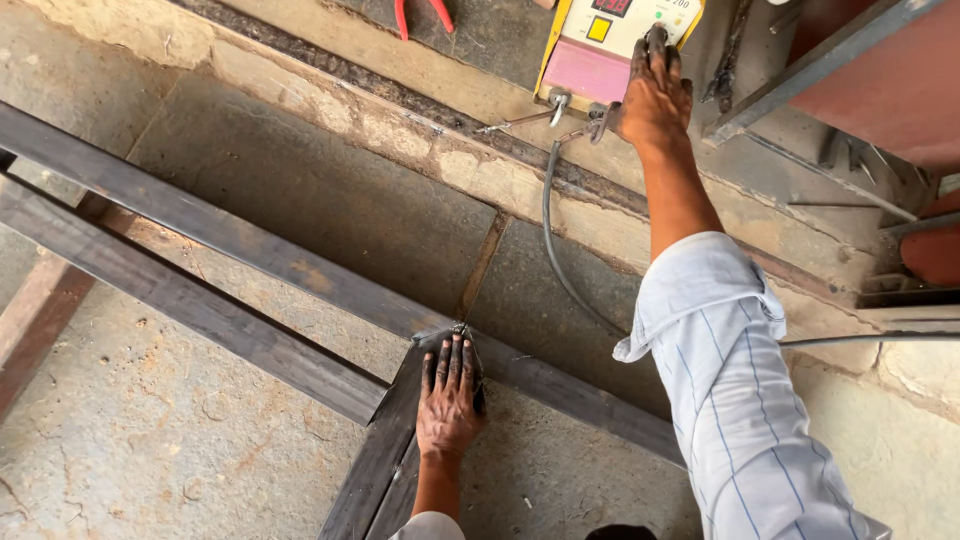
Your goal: The person measures and marks metal bars using a tape measure and marker, then positions them on a metal frame. They use a welding machine to tack weld the bars to the frame, adjusting the position and re-measuring as needed.
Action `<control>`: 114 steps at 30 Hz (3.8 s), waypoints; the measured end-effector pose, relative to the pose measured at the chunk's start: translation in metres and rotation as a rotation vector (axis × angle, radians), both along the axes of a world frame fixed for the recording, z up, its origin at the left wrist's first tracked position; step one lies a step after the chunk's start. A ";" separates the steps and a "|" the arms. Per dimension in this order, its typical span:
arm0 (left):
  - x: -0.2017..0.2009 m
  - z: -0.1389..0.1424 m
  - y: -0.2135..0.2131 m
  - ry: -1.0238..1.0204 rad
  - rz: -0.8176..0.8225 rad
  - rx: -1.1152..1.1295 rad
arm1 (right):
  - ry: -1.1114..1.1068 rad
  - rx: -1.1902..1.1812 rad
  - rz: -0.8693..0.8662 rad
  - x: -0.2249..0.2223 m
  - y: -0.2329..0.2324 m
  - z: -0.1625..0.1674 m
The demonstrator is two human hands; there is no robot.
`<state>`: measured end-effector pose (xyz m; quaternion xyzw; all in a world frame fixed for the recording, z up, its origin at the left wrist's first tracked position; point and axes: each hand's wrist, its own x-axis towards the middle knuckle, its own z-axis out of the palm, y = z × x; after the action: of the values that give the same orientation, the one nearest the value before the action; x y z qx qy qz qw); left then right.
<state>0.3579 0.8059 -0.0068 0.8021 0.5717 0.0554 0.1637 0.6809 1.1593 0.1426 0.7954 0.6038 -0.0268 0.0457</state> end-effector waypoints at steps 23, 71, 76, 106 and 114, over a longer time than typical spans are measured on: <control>0.001 -0.008 -0.001 -0.010 0.006 -0.008 | 0.074 0.014 0.045 0.006 -0.010 0.007; -0.001 0.007 0.004 -0.002 -0.034 0.052 | 0.133 0.159 0.170 0.017 -0.048 -0.003; -0.002 -0.002 0.003 -0.031 -0.023 0.030 | 0.172 0.093 0.101 0.011 -0.010 0.013; 0.001 0.016 0.007 0.111 -0.025 -0.164 | 0.183 0.052 0.101 0.017 -0.003 0.006; 0.001 0.016 0.007 0.137 -0.026 -0.196 | 0.198 0.054 0.087 0.016 -0.002 0.005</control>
<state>0.3591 0.8128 0.0093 0.7915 0.5738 -0.0575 0.2025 0.6973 1.1574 0.1472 0.7628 0.6398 -0.0871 -0.0347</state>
